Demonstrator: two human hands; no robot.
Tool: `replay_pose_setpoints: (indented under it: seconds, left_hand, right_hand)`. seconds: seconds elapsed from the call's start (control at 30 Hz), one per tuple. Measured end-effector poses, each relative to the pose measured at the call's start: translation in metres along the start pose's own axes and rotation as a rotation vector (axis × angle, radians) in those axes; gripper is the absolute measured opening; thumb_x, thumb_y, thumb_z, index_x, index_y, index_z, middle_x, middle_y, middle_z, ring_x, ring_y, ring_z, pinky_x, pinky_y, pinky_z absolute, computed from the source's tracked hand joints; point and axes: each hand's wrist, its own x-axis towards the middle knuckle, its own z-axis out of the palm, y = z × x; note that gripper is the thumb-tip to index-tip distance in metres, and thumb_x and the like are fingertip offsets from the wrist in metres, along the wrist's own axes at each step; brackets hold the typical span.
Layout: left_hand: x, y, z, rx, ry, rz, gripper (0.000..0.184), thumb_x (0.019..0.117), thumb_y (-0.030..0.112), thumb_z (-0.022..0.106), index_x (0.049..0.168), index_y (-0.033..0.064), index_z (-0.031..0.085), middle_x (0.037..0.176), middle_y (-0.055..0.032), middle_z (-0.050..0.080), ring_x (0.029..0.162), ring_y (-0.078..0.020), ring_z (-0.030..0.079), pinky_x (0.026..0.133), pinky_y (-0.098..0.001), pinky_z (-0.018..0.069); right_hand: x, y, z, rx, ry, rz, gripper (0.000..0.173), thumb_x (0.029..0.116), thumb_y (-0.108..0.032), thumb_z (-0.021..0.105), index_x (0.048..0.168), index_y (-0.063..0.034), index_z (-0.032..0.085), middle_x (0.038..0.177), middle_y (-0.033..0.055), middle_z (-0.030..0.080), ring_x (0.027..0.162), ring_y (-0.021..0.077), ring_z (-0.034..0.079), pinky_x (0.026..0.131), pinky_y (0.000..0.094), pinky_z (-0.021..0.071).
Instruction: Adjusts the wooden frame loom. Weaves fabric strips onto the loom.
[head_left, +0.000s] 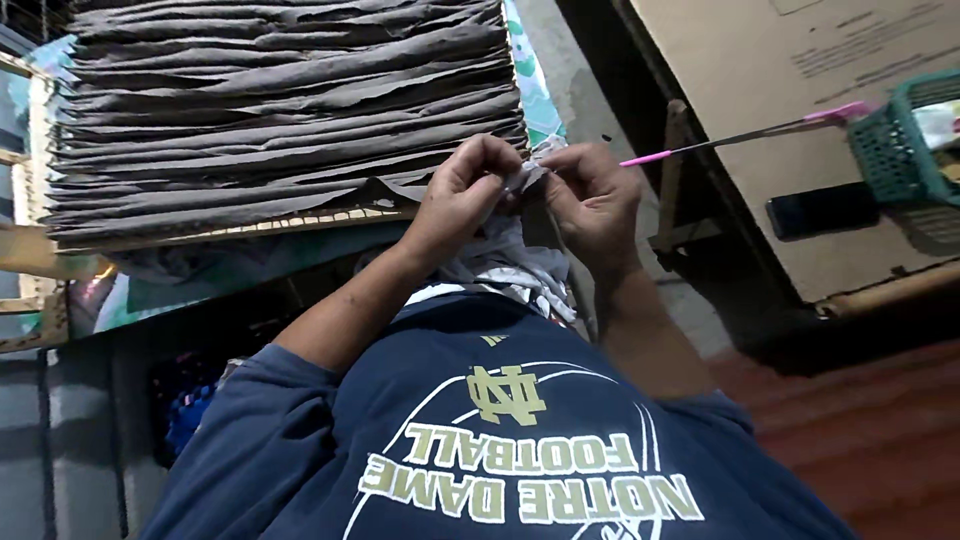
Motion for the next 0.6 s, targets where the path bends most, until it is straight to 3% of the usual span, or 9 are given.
replay_pose_setpoints:
  seconds: [0.1,0.17,0.3,0.37,0.4,0.53,0.6]
  left_hand:
    - [0.000,0.002,-0.002,-0.165,-0.016,-0.137,0.015,0.0995,0.004,0.043,0.109,0.0086,0.054,0.093,0.0010,0.062,0.073,-0.0056,0.060,0.062,-0.0208,0.0513]
    - [-0.001,0.003,-0.004,-0.183,-0.048,-0.154,0.013,0.1001,0.006,0.046,0.112,0.0097,0.052,0.095,0.0020,0.061,0.073,-0.0037,0.057,0.061,-0.0186,0.0484]
    - [0.001,0.001,-0.008,0.042,-0.069,-0.065,0.019,0.0955,0.004,0.059,0.113,0.0038,0.052,0.098,-0.0011,0.061,0.082,-0.0058,0.061,0.070,-0.0213,0.0525]
    - [0.002,0.001,-0.008,0.101,-0.025,-0.035,0.009,0.0982,0.005,0.058,0.107,0.0044,0.055,0.088,0.0003,0.062,0.074,-0.0055,0.060,0.063,-0.0211,0.0509]
    - [0.002,0.002,-0.009,0.122,-0.010,-0.028,0.006,0.1000,0.006,0.056,0.105,0.0041,0.057,0.087,0.0007,0.063,0.074,-0.0052,0.061,0.065,-0.0215,0.0527]
    - [0.003,0.001,-0.013,0.328,0.024,0.003,0.014,0.1015,0.011,0.055,0.105,0.0025,0.066,0.097,-0.0019,0.062,0.087,-0.0042,0.061,0.079,-0.0200,0.0520]
    - [0.002,0.002,-0.015,0.409,0.020,0.033,0.017,0.1025,0.013,0.055,0.107,0.0030,0.068,0.099,-0.0024,0.062,0.086,-0.0031,0.060,0.077,-0.0184,0.0506]
  right_hand:
    - [0.000,-0.001,0.002,0.027,-0.022,0.038,0.013,0.0980,0.000,0.059,0.105,0.0079,0.067,0.100,0.0070,0.069,0.086,0.0009,0.065,0.079,0.0179,0.0569]
    - [0.001,-0.001,0.003,0.039,-0.021,0.058,0.013,0.0976,0.001,0.059,0.105,0.0082,0.066,0.099,0.0066,0.069,0.085,0.0003,0.065,0.078,0.0175,0.0568]
    - [0.001,-0.003,0.004,0.057,-0.024,0.069,0.012,0.0972,0.001,0.060,0.105,0.0079,0.066,0.098,0.0056,0.069,0.083,-0.0006,0.065,0.077,0.0168,0.0569]
    - [0.001,-0.003,0.004,0.069,-0.032,0.068,0.011,0.0974,0.001,0.060,0.105,0.0074,0.066,0.098,0.0050,0.069,0.082,-0.0010,0.064,0.076,0.0164,0.0566]
    - [0.001,-0.003,0.004,0.075,-0.034,0.068,0.011,0.0972,0.002,0.060,0.105,0.0076,0.065,0.097,0.0051,0.069,0.081,-0.0011,0.064,0.076,0.0163,0.0565]
    - [0.000,-0.006,0.003,0.119,-0.035,0.090,0.012,0.0958,0.003,0.059,0.105,0.0071,0.065,0.096,0.0025,0.068,0.078,-0.0033,0.062,0.073,0.0148,0.0553]
    - [-0.001,-0.006,0.003,0.143,-0.036,0.103,0.011,0.0959,0.003,0.059,0.105,0.0060,0.065,0.095,0.0003,0.069,0.077,-0.0039,0.062,0.072,0.0147,0.0553]
